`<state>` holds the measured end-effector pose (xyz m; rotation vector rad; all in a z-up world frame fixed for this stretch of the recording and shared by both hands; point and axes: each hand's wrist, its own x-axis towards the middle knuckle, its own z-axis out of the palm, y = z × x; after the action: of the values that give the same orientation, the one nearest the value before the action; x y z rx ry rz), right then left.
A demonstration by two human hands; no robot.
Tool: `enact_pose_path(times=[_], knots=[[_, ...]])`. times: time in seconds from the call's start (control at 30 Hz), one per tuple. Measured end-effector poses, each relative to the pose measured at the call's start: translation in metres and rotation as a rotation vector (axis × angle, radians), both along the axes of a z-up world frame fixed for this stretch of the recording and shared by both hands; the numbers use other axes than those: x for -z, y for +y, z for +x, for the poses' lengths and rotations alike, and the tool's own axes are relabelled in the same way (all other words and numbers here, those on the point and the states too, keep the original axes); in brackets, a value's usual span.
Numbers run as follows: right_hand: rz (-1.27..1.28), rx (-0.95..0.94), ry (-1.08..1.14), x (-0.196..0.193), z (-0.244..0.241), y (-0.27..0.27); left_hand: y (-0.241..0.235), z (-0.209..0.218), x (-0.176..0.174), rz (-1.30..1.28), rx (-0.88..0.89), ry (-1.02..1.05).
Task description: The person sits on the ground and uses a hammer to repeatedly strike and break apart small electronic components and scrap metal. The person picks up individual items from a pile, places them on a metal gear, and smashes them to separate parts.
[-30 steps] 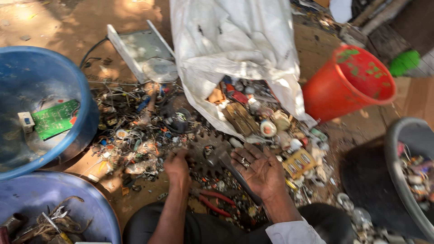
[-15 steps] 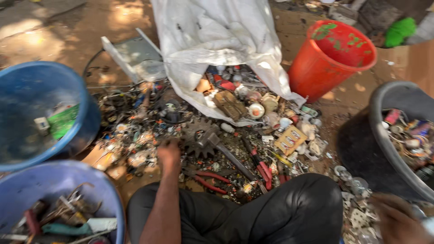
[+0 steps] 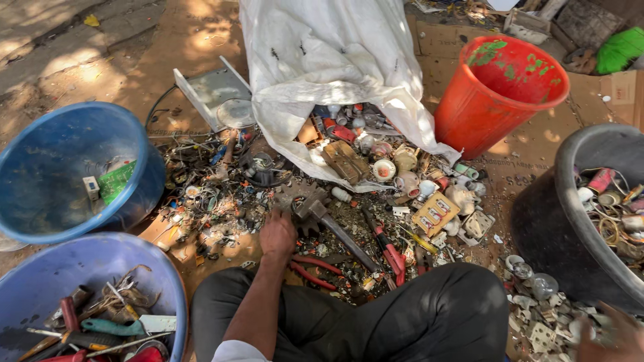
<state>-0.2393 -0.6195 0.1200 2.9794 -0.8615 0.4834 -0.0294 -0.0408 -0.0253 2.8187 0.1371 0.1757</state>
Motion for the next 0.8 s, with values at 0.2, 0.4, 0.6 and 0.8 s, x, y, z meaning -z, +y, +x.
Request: enact_pose_path(times=[0.2, 0.4, 0.6, 0.8], knots=[[0.36, -0.743, -0.238, -0.037, 0.104, 0.171, 0.034, 0.012, -0.016, -0.6, -0.578, -0.124], [0.52, -0.818, 0.16, -0.014, 0.237, 0.25, 0.048, 0.004, -0.028, -0.52, -0.694, -0.143], [0.342, -0.737, 0.621, 0.086, 0.306, 0.273, 0.016, 0.027, -0.003, -0.566, -0.417, -0.131], [0.268, -0.926, 0.449, 0.151, 0.315, 0.309, 0.011, 0.031, 0.016, -0.559, -0.369, -0.281]])
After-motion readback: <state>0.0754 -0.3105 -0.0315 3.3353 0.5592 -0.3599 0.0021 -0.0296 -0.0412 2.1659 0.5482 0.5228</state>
